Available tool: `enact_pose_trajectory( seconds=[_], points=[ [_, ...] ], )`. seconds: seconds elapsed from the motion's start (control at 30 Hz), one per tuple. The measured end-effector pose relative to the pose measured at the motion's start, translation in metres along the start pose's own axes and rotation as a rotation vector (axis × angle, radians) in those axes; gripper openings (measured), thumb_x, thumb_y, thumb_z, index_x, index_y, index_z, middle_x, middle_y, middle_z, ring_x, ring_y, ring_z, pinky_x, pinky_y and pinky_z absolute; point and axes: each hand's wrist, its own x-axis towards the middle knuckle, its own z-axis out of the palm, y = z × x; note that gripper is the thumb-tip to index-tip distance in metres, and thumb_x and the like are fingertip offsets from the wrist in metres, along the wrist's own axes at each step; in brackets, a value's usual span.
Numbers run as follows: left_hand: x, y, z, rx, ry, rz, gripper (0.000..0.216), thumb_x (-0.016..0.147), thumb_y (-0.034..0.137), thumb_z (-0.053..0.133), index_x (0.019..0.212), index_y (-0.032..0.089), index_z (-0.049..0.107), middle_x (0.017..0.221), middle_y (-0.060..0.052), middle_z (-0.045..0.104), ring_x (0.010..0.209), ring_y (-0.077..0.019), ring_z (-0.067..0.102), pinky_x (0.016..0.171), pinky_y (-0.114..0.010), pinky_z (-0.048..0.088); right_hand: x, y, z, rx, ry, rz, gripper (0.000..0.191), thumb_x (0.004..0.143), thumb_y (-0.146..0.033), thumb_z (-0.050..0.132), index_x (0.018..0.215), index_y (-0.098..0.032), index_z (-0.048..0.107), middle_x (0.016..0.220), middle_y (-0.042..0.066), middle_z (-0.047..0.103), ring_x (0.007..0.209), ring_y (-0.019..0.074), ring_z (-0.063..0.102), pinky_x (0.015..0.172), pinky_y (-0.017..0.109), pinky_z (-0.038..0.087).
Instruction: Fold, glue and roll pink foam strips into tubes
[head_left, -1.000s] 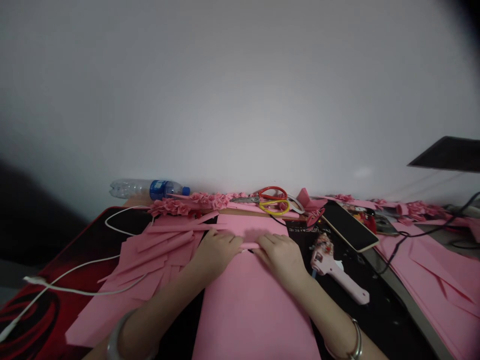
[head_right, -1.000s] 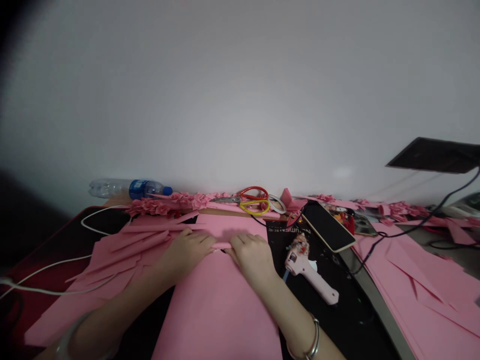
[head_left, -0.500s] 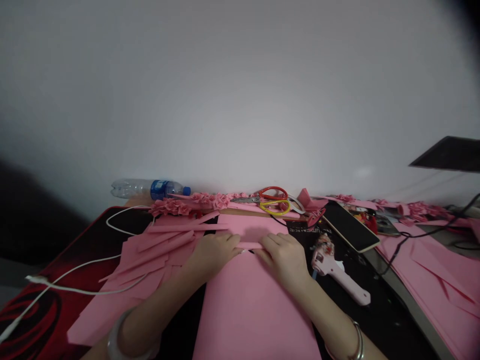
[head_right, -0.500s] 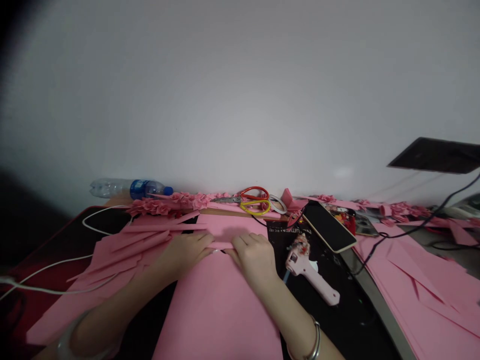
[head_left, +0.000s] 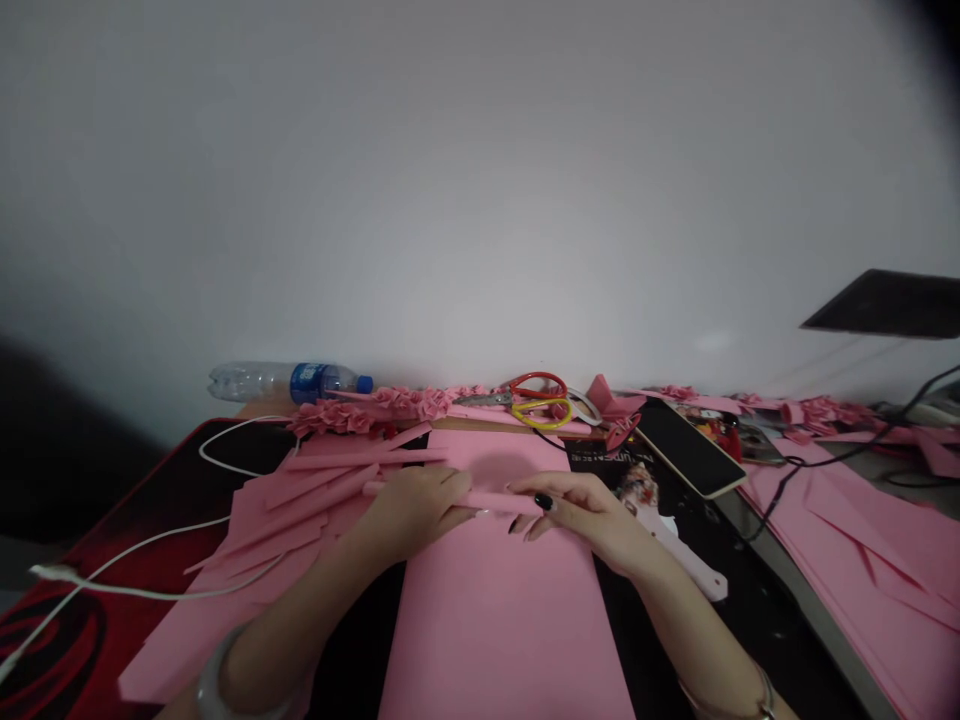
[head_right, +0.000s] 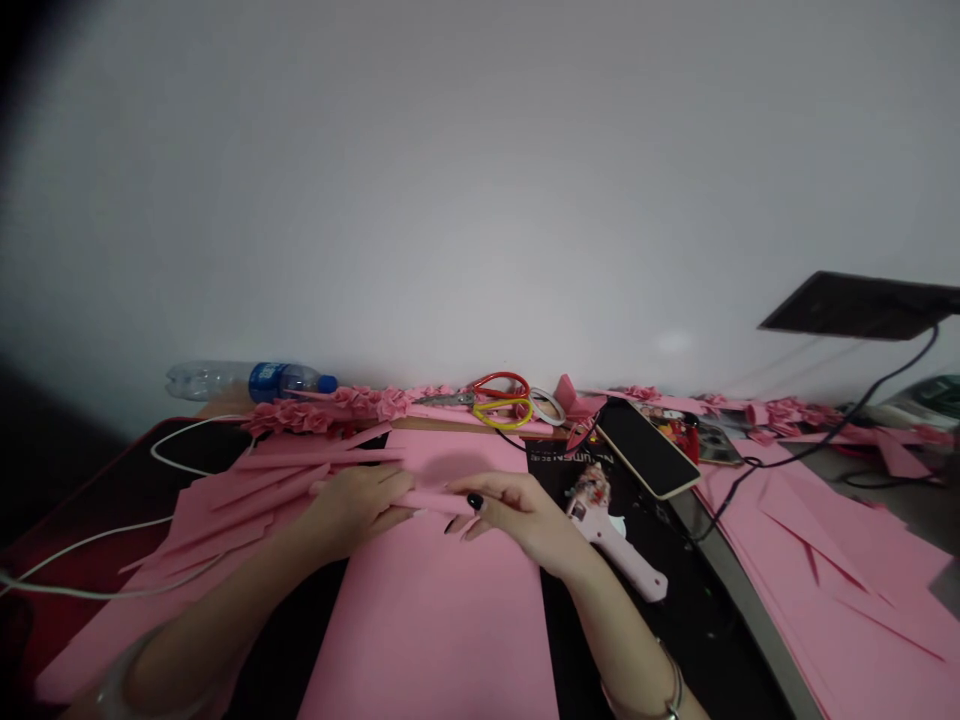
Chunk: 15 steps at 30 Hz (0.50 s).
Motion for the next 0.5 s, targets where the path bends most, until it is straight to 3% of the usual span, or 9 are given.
enact_pose_trajectory(
  seconds=[0.13,0.27,0.5],
  points=[
    [0.0004,0.0028,-0.0012,-0.009,0.003,0.020,0.018,0.090,0.027,0.053,0.074,0.019,0.053,0.071,0.001,0.062,0.064,-0.0168,0.060,0.051,-0.026,0.028,-0.0066,0.0053,0.0014,0.164,-0.078,0.045,0.039,0.087,-0.035,0.059,0.121,-0.016,0.063,0.099,0.013,0.072,0.090,0.0245,0.069,0.079,0.040,0.053],
    [0.0008,0.0051,-0.0026,-0.008,0.009,0.044,0.020,0.091,0.027,0.052,0.073,0.019,0.052,0.070,0.001,0.062,0.062,-0.0152,0.057,0.051,-0.026,0.027,-0.0060,0.0070,0.0029,0.179,-0.109,0.085,0.040,0.085,-0.033,0.060,0.122,-0.016,0.063,0.105,0.013,0.070,0.087,0.0227,0.069,0.078,0.039,0.054],
    [0.0018,0.0085,-0.0016,0.041,0.020,0.089,0.031,0.097,0.035,0.042,0.075,0.018,0.055,0.070,0.000,0.062,0.061,-0.0155,0.055,0.051,-0.026,0.026,-0.0030,0.0106,0.0021,0.106,-0.059,0.193,0.033,0.078,-0.023,0.061,0.110,-0.014,0.066,0.093,0.010,0.070,0.069,0.0164,0.068,0.048,0.022,0.053]
  ],
)
